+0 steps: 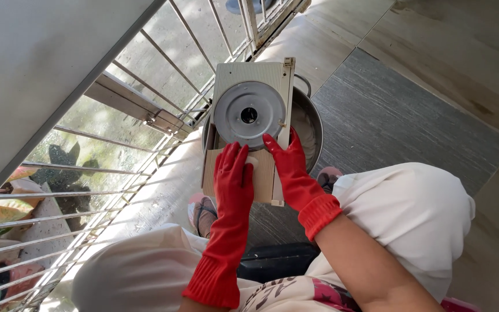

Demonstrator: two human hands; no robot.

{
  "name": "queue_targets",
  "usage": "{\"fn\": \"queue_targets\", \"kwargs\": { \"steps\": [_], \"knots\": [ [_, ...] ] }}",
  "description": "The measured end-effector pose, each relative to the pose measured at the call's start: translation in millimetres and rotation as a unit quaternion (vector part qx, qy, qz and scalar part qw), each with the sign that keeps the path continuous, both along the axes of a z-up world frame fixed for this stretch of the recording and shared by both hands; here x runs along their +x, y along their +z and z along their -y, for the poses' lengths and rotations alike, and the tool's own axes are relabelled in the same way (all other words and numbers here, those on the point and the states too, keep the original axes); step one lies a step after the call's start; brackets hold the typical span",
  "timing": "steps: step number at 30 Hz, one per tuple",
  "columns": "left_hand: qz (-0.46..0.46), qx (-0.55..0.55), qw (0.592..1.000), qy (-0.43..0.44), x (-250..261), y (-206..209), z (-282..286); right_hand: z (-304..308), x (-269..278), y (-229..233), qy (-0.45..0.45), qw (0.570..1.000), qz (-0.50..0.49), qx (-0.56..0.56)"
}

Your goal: Grating a peeled vegetable using a manual circular grater mounted on a wooden frame over a bucket.

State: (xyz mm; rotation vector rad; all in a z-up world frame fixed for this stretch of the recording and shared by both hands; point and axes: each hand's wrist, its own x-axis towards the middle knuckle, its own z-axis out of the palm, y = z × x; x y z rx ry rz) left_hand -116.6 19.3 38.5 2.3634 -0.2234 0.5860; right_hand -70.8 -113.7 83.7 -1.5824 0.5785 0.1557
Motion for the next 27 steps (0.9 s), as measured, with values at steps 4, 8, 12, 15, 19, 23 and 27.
{"fn": "queue_targets", "kwargs": {
  "steps": [4, 8, 12, 15, 19, 23, 27],
  "knots": [
    [0.023, -0.021, 1.000, 0.003, 27, -5, 7, 1, 4, -4, 0.001, 1.000, -0.003, -0.009],
    [0.038, -0.039, 0.998, 0.017, 61, -19, 13, 0, 0, 5, 0.003, 1.000, -0.015, -0.002],
    [0.037, 0.031, 0.999, 0.022, 36, -3, 9, 0, 2, 0, 0.000, 1.000, -0.009, 0.005],
    [-0.003, 0.015, 1.000, 0.019, -4, 15, 10, 0, 2, -8, 0.001, 1.000, -0.015, -0.006],
    [0.009, 0.049, 0.999, 0.019, 25, -3, 8, 1, 4, -7, 0.004, 1.000, -0.016, -0.009],
    [-0.024, 0.025, 0.999, 0.034, 64, -5, 16, 4, 2, -2, 0.001, 1.000, -0.008, 0.004],
    [-0.007, 0.070, 0.997, 0.034, 40, 1, 10, 7, 6, -44, 0.010, 1.000, -0.012, -0.006]
  ]
}}
